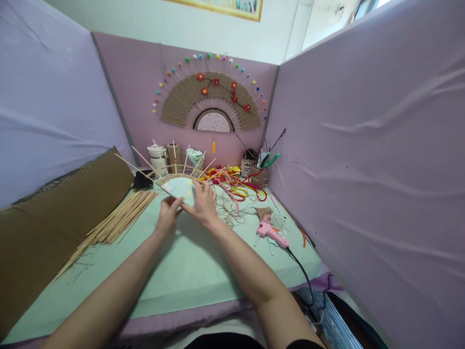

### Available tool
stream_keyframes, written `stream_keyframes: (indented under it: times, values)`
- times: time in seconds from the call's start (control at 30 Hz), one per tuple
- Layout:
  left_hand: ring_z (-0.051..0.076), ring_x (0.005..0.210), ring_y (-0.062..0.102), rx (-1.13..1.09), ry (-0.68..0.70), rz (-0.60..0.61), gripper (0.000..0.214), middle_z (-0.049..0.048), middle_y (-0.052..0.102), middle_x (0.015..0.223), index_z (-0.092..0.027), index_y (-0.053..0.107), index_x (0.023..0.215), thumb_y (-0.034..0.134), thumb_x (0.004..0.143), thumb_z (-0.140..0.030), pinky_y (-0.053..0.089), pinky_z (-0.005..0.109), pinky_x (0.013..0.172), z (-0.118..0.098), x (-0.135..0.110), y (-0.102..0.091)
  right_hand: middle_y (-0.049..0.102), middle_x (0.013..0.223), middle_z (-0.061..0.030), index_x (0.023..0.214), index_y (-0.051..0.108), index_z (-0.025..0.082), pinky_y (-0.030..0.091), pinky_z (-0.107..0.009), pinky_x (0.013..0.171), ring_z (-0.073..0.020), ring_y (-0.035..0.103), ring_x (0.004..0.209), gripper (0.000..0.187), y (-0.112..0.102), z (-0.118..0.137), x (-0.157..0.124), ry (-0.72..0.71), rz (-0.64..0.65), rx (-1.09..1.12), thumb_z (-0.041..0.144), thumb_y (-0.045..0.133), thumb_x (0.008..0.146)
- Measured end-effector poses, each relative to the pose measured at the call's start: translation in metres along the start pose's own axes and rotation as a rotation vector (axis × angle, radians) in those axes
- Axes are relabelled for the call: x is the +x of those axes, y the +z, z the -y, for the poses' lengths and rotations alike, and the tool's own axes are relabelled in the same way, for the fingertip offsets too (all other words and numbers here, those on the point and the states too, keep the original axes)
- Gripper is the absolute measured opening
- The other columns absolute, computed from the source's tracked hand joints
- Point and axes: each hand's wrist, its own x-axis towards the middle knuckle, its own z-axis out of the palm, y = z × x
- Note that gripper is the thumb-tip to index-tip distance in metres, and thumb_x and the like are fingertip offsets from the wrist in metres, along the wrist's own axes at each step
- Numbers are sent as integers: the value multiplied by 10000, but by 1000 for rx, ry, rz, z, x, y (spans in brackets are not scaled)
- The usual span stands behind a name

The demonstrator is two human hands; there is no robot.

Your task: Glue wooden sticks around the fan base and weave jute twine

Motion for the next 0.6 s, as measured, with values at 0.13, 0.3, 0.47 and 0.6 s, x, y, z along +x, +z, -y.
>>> stream_keyframes:
  times: [0.13,0.3,0.47,0.6]
  values:
    - [254,967,660,-259,-217,156,172,61,703,1018,-236,635,915,656,760,-308,562,336,705,0,-3,10,334,1381,-145,1403,330,191,314,-440,1064,-277,332,1303,752,-2,7,-8,-68,60,104,333,646,736]
    - [223,860,700,-357,-340,-25,237,63,726,908,-188,656,945,689,711,-173,584,268,632,-11,15,-17,471,1336,-137,1336,444,186,317,-421,1064,-257,417,1252,576,-31,-25,3,-77,35,294,369,604,814]
    - [220,802,716,-347,-322,-100,232,84,731,855,-152,660,935,677,708,-108,597,304,707,-21,23,-32,597,1196,-95,934,707,206,283,-419,1067,-235,470,1200,315,-46,-65,21,103,-13,290,346,425,918]
    - [215,795,716,-323,-304,-64,221,93,735,881,-143,666,921,679,704,-103,595,281,696,-23,20,-30,631,1163,-103,996,706,189,339,-415,1022,-241,509,1150,354,-40,-90,27,234,44,272,373,419,902]
